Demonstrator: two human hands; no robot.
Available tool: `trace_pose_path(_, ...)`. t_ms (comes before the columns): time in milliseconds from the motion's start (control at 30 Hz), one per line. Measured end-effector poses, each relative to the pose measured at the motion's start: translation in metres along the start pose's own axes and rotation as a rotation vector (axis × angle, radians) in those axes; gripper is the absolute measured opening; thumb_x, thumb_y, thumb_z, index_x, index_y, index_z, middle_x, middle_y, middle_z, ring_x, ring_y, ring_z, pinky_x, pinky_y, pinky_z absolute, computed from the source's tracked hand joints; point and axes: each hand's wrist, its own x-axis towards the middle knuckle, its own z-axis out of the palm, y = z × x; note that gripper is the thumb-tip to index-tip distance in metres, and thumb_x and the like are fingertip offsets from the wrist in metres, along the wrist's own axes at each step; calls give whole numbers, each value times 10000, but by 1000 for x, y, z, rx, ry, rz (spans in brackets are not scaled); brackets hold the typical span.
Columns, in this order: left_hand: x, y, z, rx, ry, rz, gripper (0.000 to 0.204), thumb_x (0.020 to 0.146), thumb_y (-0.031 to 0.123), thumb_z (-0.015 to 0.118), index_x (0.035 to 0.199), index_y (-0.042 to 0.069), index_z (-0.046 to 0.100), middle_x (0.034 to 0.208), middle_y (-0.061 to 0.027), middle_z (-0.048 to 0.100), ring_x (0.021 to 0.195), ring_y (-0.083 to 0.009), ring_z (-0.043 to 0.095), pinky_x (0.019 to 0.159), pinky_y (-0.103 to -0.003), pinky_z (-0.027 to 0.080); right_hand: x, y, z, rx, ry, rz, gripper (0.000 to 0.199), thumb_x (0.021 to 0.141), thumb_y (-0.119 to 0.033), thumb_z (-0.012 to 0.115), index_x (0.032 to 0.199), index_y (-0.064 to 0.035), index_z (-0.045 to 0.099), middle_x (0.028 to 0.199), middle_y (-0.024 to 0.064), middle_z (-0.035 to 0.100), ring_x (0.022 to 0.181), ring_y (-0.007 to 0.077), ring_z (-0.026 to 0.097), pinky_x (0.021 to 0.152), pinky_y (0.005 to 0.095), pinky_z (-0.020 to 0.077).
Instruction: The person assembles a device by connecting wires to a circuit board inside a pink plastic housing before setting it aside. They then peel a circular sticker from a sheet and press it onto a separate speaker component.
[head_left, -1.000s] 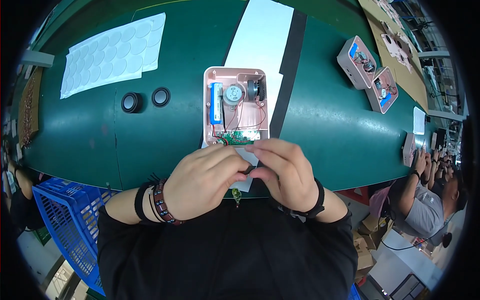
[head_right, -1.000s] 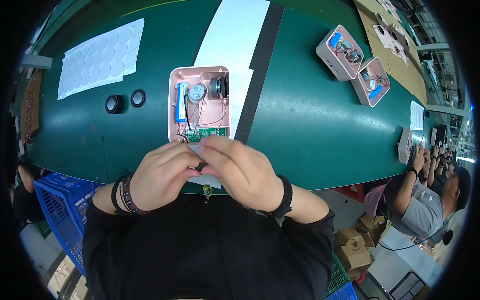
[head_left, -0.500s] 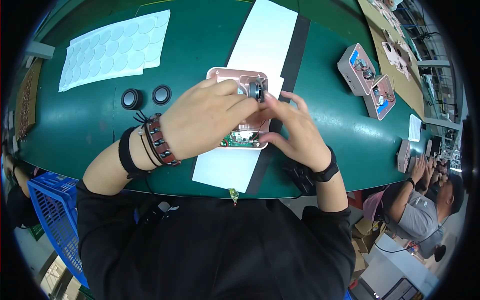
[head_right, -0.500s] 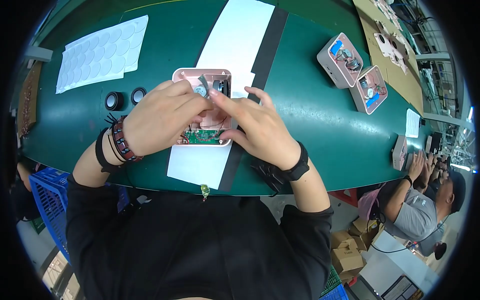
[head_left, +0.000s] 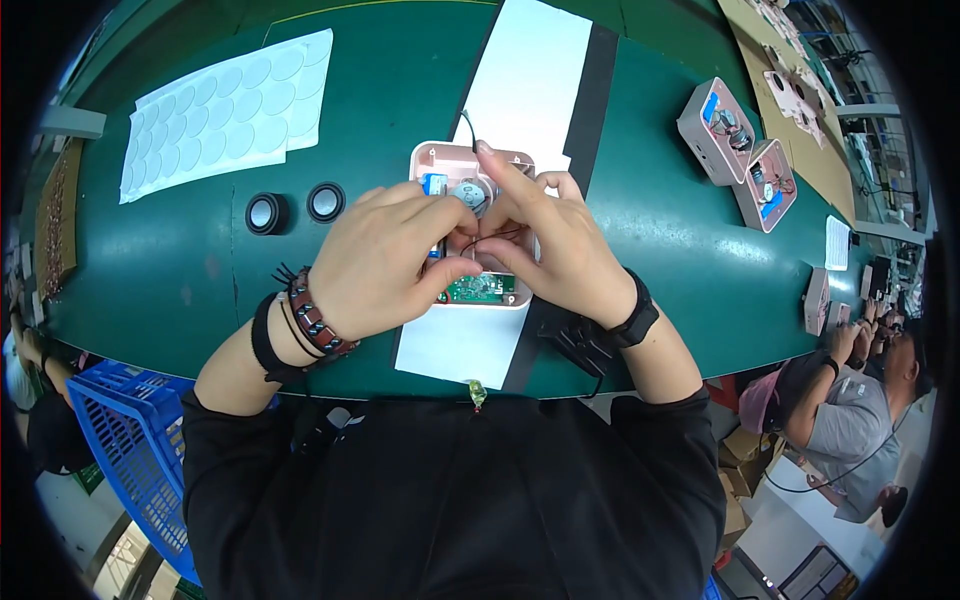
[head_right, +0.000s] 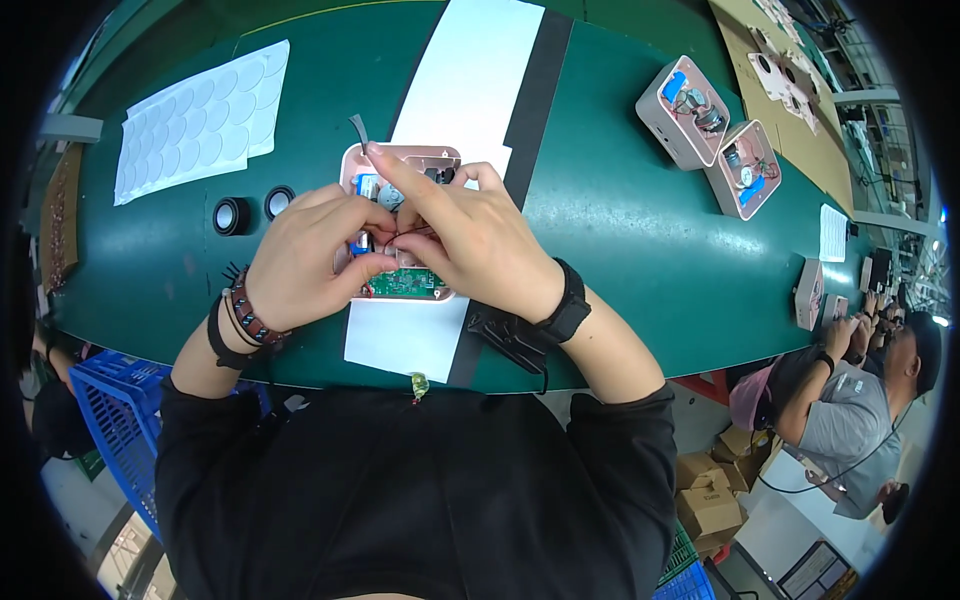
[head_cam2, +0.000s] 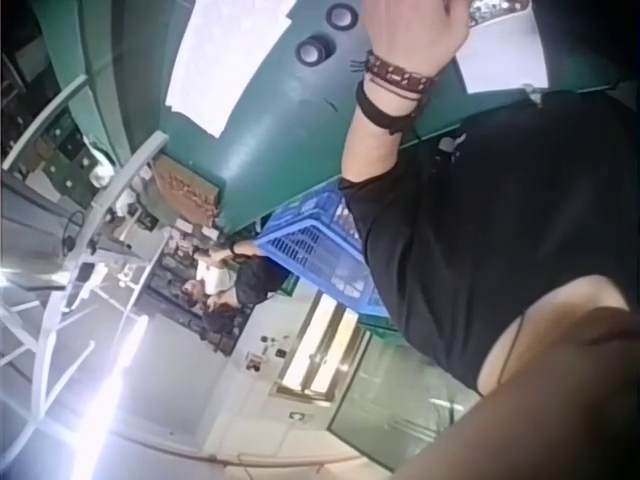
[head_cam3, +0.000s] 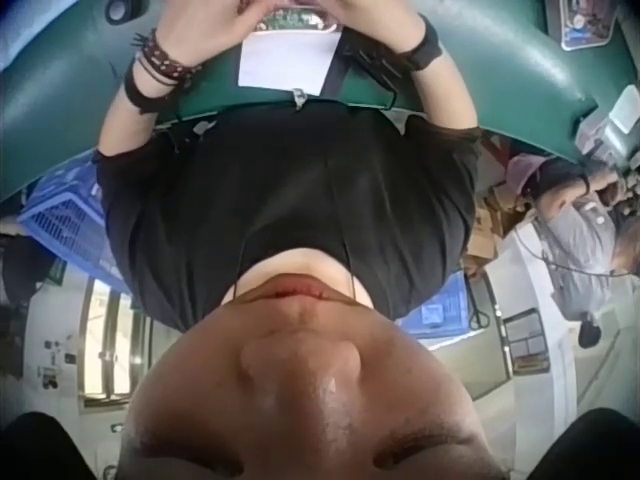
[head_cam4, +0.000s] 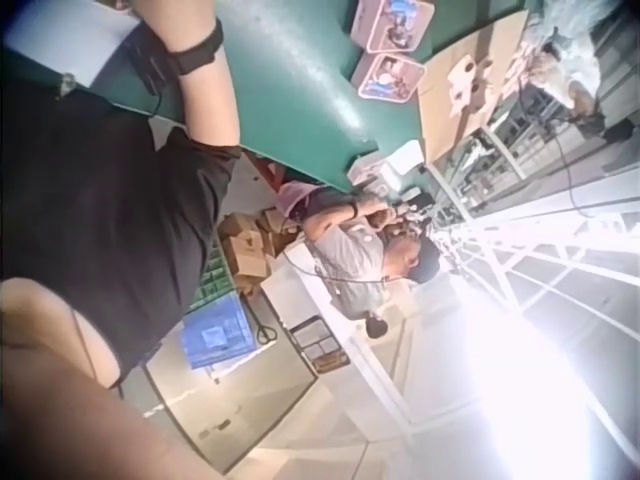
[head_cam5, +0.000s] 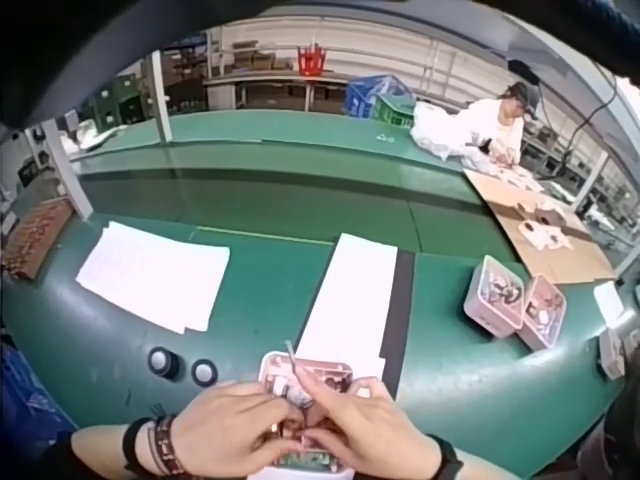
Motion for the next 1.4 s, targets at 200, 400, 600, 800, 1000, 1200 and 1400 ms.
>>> trace_pose_path(200,-3,-2,1,-119,-17,-80,112,775,91,664,862,112,597,742,12,646,733,-195,573,651,-347,386,-7,-3,2,3,16,50,854,766,-1,727,1486,-117,282,770,-19,632,715,135,578,884,341,332)
trace_pose_path(400,-4,-5,5,-50,-8,-40,77,773,97,645,820,116,587,702,22,616,725,-193,558,635,-340,365,-10,1,3,22,87,75,740,760,3,725,1413,-91,391,844,32,604,774,159,571,845,329,379)
trace_pose_path(600,-8,-7,7,-49,1,-30,75,762,93,635,780,109,564,680,11,578,712,-203,535,645,-341,375,-4,-17,-7,-31,161,-6,343,754,35,693,1065,-24,559,981,90,540,799,221,571,742,336,452)
trace_pose_path(800,-5,-11,12,-98,13,-13,98,738,84,625,749,92,528,681,-9,552,711,-224,522,671,-353,405,7,-26,-3,-59,-91,120,191,780,36,638,906,-9,502,981,100,523,795,267,570,683,350,472)
trace_pose_path(1000,-6,-12,15,-117,34,-25,109,743,86,622,746,87,513,676,-11,545,714,-225,524,674,-356,413,13,-26,0,-11,-121,229,137,807,25,589,903,-4,496,954,100,514,772,270,573,654,347,477)
trace_pose_path(1200,-8,-12,16,-147,61,-32,98,756,84,620,781,86,526,680,-12,560,718,-225,538,680,-356,423,12,-24,1,-30,-118,206,156,795,31,600,911,-4,502,945,98,514,764,270,574,651,347,479)
trace_pose_path(1400,-8,-10,15,-173,52,-48,87,765,79,619,805,83,542,700,-14,588,713,-226,543,684,-357,434,7,-24,2,-250,-63,94,230,754,-35,689,919,-30,530,941,69,541,778,243,578,688,336,466)
